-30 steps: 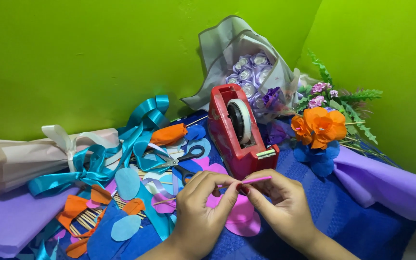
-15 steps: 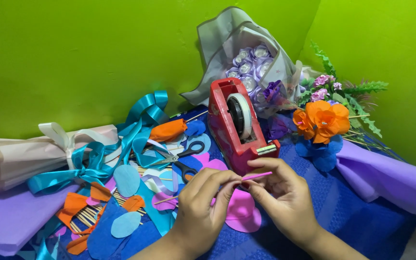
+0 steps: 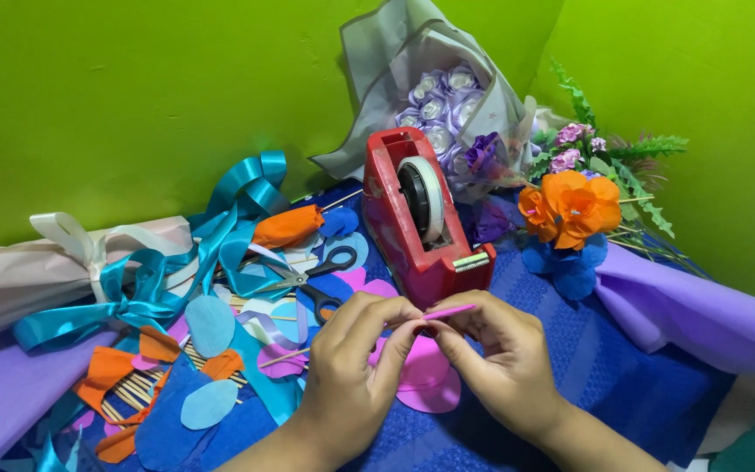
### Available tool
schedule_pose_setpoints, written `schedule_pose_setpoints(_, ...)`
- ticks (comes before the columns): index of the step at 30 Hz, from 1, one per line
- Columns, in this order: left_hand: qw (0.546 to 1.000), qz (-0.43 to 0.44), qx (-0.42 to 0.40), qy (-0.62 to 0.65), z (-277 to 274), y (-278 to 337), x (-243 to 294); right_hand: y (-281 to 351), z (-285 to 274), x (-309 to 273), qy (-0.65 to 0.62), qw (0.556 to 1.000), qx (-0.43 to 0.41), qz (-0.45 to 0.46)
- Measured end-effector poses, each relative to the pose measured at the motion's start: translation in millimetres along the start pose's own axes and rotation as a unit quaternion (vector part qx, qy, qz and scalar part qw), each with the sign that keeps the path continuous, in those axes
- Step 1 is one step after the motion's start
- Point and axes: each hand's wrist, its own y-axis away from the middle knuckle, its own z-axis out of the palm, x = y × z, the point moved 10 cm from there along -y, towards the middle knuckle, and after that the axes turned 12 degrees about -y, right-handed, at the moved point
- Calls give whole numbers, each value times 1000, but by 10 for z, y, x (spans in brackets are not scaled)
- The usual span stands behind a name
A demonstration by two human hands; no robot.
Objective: The person assembles artificial flowers by attaching orange and pink paper petals to wooden skewers. They use scissors to trim the skewers and a tape dispenser to secure the petals in place, working on a blue surface surrounded by crafting materials.
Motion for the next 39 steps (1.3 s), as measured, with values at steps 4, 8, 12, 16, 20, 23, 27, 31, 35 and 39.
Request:
schedule_pose_setpoints(4,1000,9,15,-17,-39,-6,-2,14,0,45,10,1000,-2,8)
schedule_pose_setpoints(8,999,19,28,-34,-87,-2,25,7,31,25,-32,999,0,-4)
schedule_pose_setpoints(12,998,23,46,-35,-151,-8,10,-95,100,10,-70,997,-20,-7)
schedule_pose_setpoints(16,996,21,63,-52,-280,-73,-23,-319,234,-152,-25,999,-40,-18)
schedule_pose_setpoints(20,987,42,99,-116,-471,-153,-65,-570,451,-246,-39,997,-61,-29)
schedule_pose_setpoints(23,977,62,125,-161,-612,-198,-124,-725,614,-320,-39,996,-68,-50)
schedule_pose_setpoints(27,962,78,148,-214,-707,-217,-211,-803,713,-255,-49,997,-55,-28)
schedule_pose_setpoints(31,963,74,142,-217,-669,-218,-260,-804,696,-171,-43,998,-47,-15)
schedule_pose_setpoints(35,958,83,130,-242,-628,-249,-274,-812,664,-139,6,996,-55,-72)
schedule_pose_setpoints(39,953,95,126,-260,-612,-271,-254,-786,664,-233,50,989,-61,-128)
